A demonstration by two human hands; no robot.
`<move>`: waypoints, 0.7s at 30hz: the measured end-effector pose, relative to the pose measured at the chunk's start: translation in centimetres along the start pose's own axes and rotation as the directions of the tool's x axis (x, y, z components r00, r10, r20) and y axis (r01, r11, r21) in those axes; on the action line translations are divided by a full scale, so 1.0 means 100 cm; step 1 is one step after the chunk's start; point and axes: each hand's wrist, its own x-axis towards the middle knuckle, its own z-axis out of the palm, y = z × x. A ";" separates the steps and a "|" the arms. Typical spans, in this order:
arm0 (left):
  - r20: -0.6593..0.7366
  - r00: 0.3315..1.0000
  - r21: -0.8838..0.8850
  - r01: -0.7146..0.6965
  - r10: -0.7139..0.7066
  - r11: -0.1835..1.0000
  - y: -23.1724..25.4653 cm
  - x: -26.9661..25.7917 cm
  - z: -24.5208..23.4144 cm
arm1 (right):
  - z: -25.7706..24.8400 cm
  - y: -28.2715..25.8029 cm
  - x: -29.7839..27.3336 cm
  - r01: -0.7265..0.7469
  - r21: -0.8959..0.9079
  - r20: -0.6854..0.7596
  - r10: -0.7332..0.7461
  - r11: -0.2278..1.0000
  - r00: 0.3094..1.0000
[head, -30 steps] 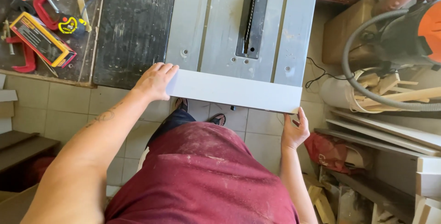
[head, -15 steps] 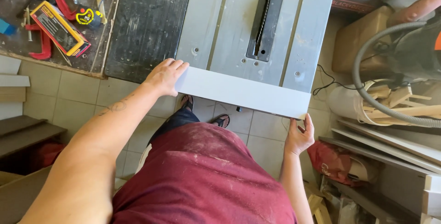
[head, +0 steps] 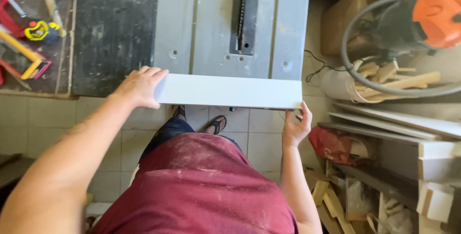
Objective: Measuring and marking a wooden board on a table saw using a tape measure and pencil
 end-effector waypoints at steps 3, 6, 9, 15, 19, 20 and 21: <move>0.284 0.959 -0.274 0.098 -0.017 0.957 -0.011 0.004 -0.041 | -0.008 -0.027 0.024 -0.043 0.202 0.147 0.013 0.979 0.989; 0.518 0.851 -0.529 0.397 -0.085 0.750 0.006 -0.002 -0.089 | -0.011 -0.046 0.065 -0.095 0.297 0.317 -0.005 0.950 0.948; 0.562 0.825 -0.783 0.555 -0.066 0.279 -0.038 0.009 -0.033 | 0.012 -0.033 0.102 -0.239 0.544 0.458 -0.046 0.804 0.888; 0.621 0.783 -0.784 0.618 -0.037 -0.059 -0.036 0.004 -0.033 | 0.034 -0.019 0.118 -0.329 0.482 0.517 0.040 0.812 0.855; 0.591 0.805 -0.805 0.585 -0.047 -0.102 -0.050 0.000 -0.012 | 0.034 -0.019 0.114 -0.423 0.505 0.565 0.081 0.752 0.821; 0.586 0.809 -0.808 0.581 -0.039 -0.100 -0.053 0.001 -0.006 | 0.034 -0.015 0.114 -0.427 0.512 0.573 0.073 0.745 0.816; 0.578 0.815 -0.814 0.573 -0.035 -0.096 -0.058 0.002 -0.001 | 0.038 -0.012 0.115 -0.428 0.524 0.580 0.061 0.737 0.813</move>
